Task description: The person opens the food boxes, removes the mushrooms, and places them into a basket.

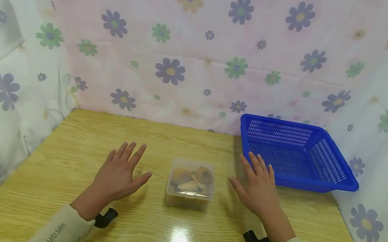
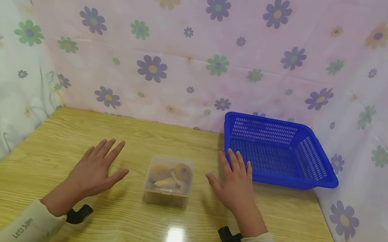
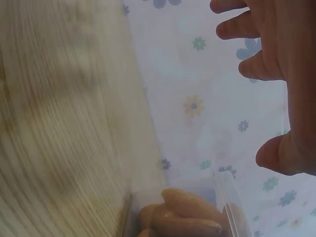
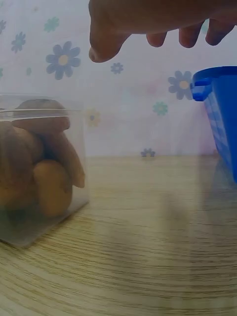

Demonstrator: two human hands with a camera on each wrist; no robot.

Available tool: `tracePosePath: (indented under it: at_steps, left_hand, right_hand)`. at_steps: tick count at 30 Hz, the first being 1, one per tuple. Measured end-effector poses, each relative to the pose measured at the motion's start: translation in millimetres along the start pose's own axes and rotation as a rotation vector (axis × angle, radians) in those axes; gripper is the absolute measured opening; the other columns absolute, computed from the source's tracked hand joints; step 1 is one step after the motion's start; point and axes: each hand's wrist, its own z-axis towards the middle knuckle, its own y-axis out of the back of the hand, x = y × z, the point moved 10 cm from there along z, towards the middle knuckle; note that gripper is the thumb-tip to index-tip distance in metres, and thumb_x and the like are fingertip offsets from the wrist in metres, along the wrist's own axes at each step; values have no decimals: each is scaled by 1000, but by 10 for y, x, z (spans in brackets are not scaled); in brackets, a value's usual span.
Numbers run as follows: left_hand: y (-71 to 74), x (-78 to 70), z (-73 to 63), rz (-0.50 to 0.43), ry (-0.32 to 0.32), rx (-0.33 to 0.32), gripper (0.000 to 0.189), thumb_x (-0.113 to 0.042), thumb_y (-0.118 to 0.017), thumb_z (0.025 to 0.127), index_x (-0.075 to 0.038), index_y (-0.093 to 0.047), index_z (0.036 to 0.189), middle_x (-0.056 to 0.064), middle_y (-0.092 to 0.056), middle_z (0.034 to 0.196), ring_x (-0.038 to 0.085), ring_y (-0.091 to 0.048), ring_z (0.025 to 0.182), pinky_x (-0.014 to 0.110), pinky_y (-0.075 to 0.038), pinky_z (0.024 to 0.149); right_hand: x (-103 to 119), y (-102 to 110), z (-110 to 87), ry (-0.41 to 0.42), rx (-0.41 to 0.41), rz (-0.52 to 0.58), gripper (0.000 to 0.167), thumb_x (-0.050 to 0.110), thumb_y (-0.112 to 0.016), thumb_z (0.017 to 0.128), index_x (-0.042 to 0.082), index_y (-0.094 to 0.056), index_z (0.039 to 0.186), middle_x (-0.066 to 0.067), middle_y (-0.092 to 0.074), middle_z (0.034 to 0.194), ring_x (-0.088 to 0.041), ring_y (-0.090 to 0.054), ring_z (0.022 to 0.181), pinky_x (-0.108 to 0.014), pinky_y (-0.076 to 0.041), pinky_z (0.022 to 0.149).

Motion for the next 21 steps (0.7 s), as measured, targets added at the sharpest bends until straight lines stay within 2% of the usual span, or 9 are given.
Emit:
tracePosePath:
  at_steps: [7,14,21]
  left_hand:
    - [-97,-99,-10,-27,-39,2,82,-57,-54,92,-13,-25,155,22,-31,154,43,-25,144,64,-25,112]
    - [-186,-171,-22,-87,-82,5,82,-55,-58,91,-13,-28,154,21,-36,152,43,-29,142,63,-28,111]
    - [-277,-250,-35,-137,-120,18,82,-52,-62,89,-11,-31,152,21,-38,150,43,-33,140,61,-31,110]
  right_hand:
    - [166,-40,8,72,-28,45,71,47,-62,92,12,-39,149,-18,-33,155,-43,-26,144,-66,-23,112]
    - [290,-85,0,105,-22,77,70,45,-63,92,16,-39,150,-14,-32,156,-39,-24,146,-66,-25,111]
    - [470,-100,-29,203,-65,103,70,43,-67,89,15,-42,148,-15,-37,153,-39,-30,143,-64,-29,111]
